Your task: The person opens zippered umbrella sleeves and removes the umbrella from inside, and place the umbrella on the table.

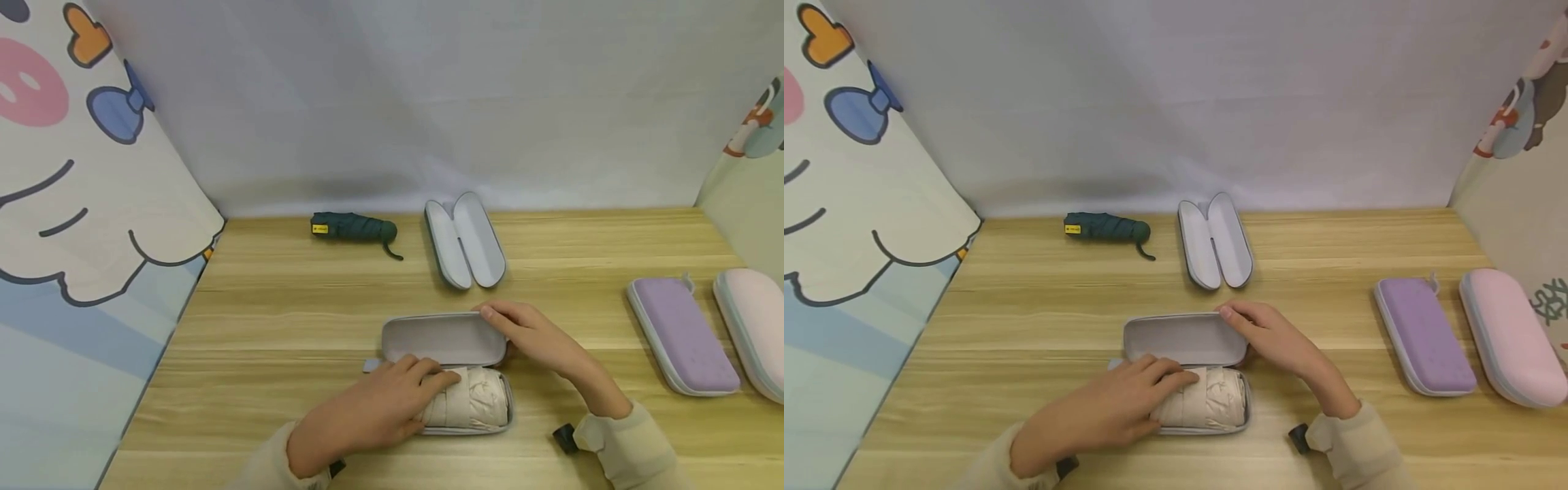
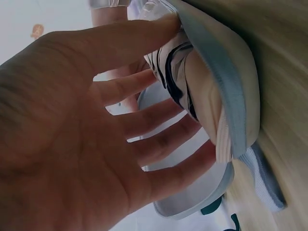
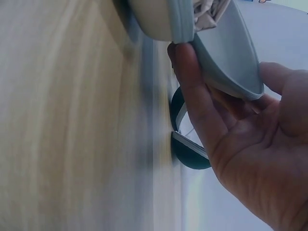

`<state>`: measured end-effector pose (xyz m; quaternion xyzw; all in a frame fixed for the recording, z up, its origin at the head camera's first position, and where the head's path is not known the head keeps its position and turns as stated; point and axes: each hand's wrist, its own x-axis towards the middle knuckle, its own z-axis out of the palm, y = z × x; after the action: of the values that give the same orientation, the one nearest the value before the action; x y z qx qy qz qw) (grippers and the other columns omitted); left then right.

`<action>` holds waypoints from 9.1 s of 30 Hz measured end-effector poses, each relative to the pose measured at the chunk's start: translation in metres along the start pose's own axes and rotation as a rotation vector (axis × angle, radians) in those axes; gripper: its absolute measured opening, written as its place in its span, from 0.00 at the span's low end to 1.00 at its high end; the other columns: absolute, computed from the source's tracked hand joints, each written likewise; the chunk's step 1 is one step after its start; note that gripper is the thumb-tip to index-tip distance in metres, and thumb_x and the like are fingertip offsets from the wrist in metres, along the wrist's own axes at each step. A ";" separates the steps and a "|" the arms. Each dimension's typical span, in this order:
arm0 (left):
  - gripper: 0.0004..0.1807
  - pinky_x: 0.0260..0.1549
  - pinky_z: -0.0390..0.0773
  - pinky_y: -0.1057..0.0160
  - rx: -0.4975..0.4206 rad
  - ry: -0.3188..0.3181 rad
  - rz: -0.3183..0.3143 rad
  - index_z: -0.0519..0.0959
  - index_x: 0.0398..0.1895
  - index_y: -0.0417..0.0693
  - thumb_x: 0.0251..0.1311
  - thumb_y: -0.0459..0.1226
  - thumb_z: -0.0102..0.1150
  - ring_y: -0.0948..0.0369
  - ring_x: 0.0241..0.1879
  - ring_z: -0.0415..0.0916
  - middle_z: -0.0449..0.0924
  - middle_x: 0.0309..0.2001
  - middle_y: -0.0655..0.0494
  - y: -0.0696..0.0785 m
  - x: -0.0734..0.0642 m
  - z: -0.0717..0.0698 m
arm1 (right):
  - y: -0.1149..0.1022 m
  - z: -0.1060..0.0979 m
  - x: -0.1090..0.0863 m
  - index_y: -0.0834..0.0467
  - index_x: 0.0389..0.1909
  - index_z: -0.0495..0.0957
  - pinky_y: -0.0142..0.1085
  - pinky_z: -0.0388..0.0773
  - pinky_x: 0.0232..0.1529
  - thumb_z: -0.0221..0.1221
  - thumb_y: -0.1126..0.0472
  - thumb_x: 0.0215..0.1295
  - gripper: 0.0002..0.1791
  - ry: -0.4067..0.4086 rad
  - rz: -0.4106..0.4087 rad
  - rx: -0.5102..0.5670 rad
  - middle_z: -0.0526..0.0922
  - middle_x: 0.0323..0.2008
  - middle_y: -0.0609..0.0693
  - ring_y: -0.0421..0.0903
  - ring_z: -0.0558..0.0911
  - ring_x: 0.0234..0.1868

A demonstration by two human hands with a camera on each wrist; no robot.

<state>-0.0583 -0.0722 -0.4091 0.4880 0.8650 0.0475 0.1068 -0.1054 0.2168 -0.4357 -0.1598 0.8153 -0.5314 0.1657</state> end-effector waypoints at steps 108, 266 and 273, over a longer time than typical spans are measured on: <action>0.41 0.33 0.71 0.54 -0.066 0.199 -0.306 0.67 0.76 0.62 0.58 0.36 0.68 0.56 0.32 0.70 0.75 0.70 0.47 -0.199 0.000 -0.037 | 0.003 -0.018 -0.009 0.55 0.60 0.81 0.34 0.77 0.54 0.44 0.51 0.86 0.20 -0.061 -0.013 -0.045 0.84 0.55 0.54 0.51 0.77 0.56; 0.19 0.62 0.75 0.40 -0.063 0.415 -0.076 0.81 0.56 0.49 0.63 0.30 0.69 0.44 0.62 0.76 0.78 0.63 0.43 -0.087 -0.015 -0.007 | 0.030 -0.033 -0.147 0.65 0.59 0.75 0.23 0.68 0.37 0.84 0.60 0.26 0.50 0.644 -0.204 -0.813 0.85 0.44 0.62 0.49 0.79 0.37; 0.17 0.61 0.76 0.44 -0.057 0.421 -0.026 0.82 0.56 0.50 0.64 0.31 0.69 0.48 0.60 0.78 0.81 0.59 0.49 -0.076 -0.011 -0.008 | 0.023 -0.019 -0.136 0.59 0.61 0.75 0.23 0.69 0.41 0.84 0.58 0.30 0.49 0.543 -0.277 -0.812 0.85 0.47 0.55 0.43 0.78 0.41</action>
<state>-0.1182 -0.1213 -0.4143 0.4530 0.8727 0.1716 -0.0618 0.0059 0.3004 -0.4361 -0.1739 0.9409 -0.2107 -0.1999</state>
